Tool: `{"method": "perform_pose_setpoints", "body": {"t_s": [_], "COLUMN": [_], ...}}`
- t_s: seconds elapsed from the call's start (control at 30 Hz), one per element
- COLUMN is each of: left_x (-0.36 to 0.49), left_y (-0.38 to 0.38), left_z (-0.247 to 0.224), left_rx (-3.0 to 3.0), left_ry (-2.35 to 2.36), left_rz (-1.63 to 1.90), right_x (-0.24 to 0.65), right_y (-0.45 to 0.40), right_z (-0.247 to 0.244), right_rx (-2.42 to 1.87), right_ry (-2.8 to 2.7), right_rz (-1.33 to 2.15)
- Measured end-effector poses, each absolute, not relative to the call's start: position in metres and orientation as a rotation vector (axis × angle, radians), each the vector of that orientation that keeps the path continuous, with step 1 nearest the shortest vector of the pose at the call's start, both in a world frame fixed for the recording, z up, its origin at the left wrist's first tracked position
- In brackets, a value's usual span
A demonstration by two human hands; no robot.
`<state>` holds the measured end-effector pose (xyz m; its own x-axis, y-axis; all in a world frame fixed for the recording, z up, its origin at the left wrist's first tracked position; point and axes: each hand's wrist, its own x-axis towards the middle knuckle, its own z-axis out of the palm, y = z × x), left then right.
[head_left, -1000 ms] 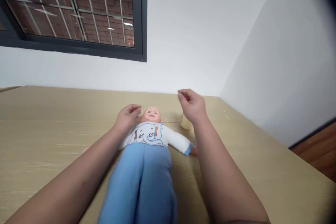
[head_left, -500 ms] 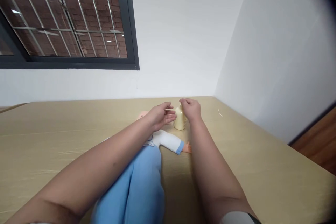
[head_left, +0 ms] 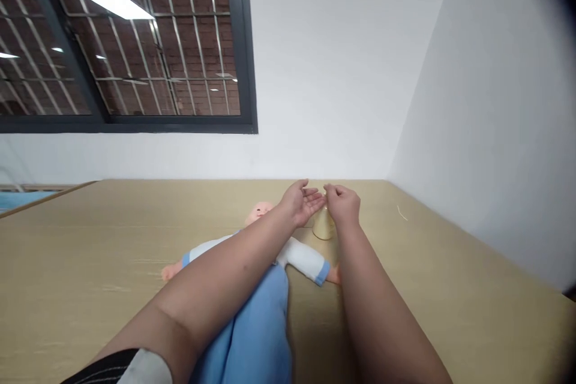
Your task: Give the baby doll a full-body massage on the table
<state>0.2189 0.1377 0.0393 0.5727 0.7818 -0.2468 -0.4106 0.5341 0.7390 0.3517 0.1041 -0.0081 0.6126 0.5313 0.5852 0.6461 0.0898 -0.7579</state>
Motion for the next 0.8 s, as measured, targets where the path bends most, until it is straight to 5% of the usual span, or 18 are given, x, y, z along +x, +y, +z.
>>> {"method": "perform_pose_setpoints", "body": {"t_s": [0.37, 0.6, 0.8], "left_x": [0.122, 0.089, 0.066], "left_y": [0.141, 0.135, 0.140], "left_z": [0.032, 0.027, 0.031], "left_rx": [0.577, 0.467, 0.367], "left_ry": [0.531, 0.429, 0.439], "left_rz": [0.887, 0.956, 0.992], "right_x": [0.326, 0.202, 0.168], "right_y": [0.095, 0.076, 0.072], "right_z": [0.027, 0.037, 0.022], "right_rx": [-1.718, -1.207, -1.291], "right_ry": [-1.074, -1.925, -2.149], "right_rz": [-0.233, -0.042, 0.042]}}
